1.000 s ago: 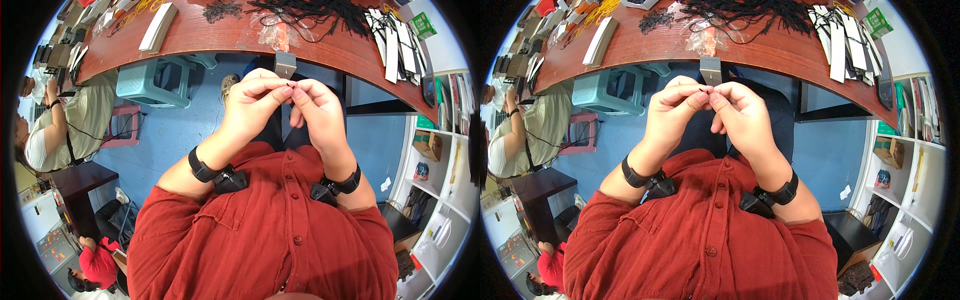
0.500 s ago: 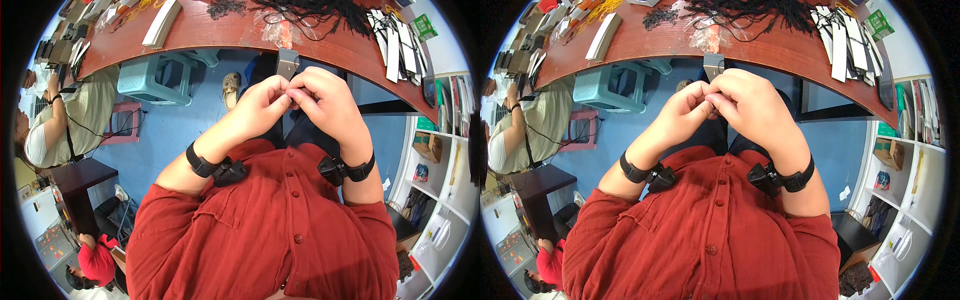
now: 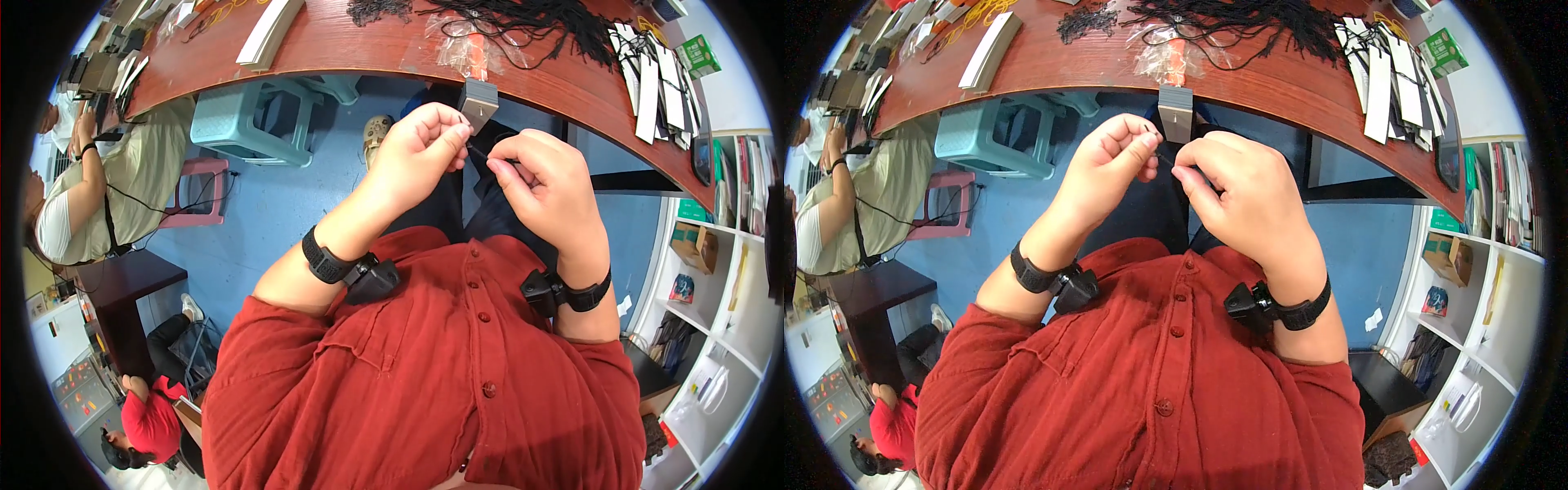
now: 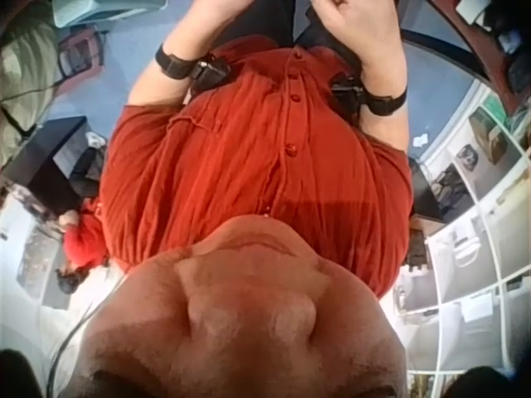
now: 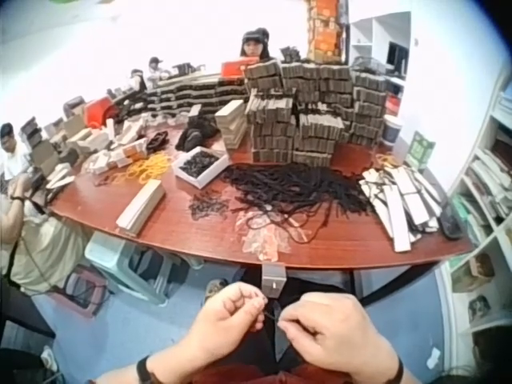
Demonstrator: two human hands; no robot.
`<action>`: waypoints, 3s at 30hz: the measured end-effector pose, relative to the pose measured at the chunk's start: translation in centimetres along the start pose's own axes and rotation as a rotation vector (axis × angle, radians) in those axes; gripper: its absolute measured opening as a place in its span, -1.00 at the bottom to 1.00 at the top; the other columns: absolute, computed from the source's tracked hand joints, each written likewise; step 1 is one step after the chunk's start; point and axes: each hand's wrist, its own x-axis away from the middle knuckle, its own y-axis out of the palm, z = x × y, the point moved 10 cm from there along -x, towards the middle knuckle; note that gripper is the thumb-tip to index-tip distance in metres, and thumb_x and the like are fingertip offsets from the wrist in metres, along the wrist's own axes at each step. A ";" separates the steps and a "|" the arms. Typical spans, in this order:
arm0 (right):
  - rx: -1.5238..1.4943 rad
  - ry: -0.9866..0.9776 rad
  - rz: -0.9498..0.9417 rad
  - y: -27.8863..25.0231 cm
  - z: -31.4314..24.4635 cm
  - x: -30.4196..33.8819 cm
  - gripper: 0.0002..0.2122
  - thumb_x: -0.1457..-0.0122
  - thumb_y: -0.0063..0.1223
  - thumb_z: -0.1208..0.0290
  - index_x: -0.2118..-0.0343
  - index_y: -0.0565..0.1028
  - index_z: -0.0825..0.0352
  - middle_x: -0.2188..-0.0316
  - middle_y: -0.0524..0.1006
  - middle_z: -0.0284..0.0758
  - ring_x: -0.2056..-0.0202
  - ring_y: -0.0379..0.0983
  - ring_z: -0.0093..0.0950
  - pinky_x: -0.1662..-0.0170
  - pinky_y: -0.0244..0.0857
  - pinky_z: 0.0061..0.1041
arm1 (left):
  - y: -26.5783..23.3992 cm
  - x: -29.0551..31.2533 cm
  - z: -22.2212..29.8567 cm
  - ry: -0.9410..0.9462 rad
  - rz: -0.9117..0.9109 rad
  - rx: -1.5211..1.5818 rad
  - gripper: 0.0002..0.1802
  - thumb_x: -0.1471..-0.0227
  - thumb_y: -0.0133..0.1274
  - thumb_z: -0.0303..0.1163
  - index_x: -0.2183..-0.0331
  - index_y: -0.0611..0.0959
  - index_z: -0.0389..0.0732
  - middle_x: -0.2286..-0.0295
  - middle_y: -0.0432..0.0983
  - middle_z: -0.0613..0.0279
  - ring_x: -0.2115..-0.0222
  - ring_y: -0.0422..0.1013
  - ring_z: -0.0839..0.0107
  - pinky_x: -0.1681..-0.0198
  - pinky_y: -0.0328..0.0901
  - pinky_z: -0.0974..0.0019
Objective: The person threads a black cord through a hole in a white tag, ties the cord into a loop by hand, and repeats this process for several tags.
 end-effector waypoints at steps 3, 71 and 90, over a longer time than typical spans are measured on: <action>0.014 -0.177 0.033 -0.2 -1.1 -0.7 -0.96 0.09 0.03 0.56 0.56 0.41 0.34 0.62 0.38 -0.27 0.57 0.35 -0.32 0.49 0.24 -0.47 | 1.8 0.6 -0.4 0.020 -0.188 -0.390 -0.91 -0.08 -0.08 -0.47 0.39 0.50 -0.27 0.51 0.43 0.39 0.50 0.33 0.66 0.42 0.28 0.53; -0.953 0.452 0.248 3.9 5.0 2.5 -0.83 -0.08 -0.07 0.63 0.27 0.49 0.40 0.56 0.32 -0.60 0.57 0.10 -0.85 0.51 -0.01 -0.85 | -0.7 0.5 0.4 0.052 -0.014 -0.064 -0.91 0.01 0.03 -0.54 0.36 0.52 -0.28 0.49 0.44 0.45 0.46 0.31 0.71 0.38 0.23 0.62; -0.879 0.371 0.399 3.3 4.5 2.6 -0.92 -0.07 -0.07 0.68 0.36 0.38 0.41 0.55 0.33 -0.53 0.54 0.20 -0.86 0.52 0.12 -0.84 | 1.4 3.0 5.1 0.572 0.089 -0.585 -0.93 0.11 0.10 -0.52 0.45 0.59 -0.26 0.53 0.51 0.24 0.50 0.44 0.46 0.44 0.30 0.45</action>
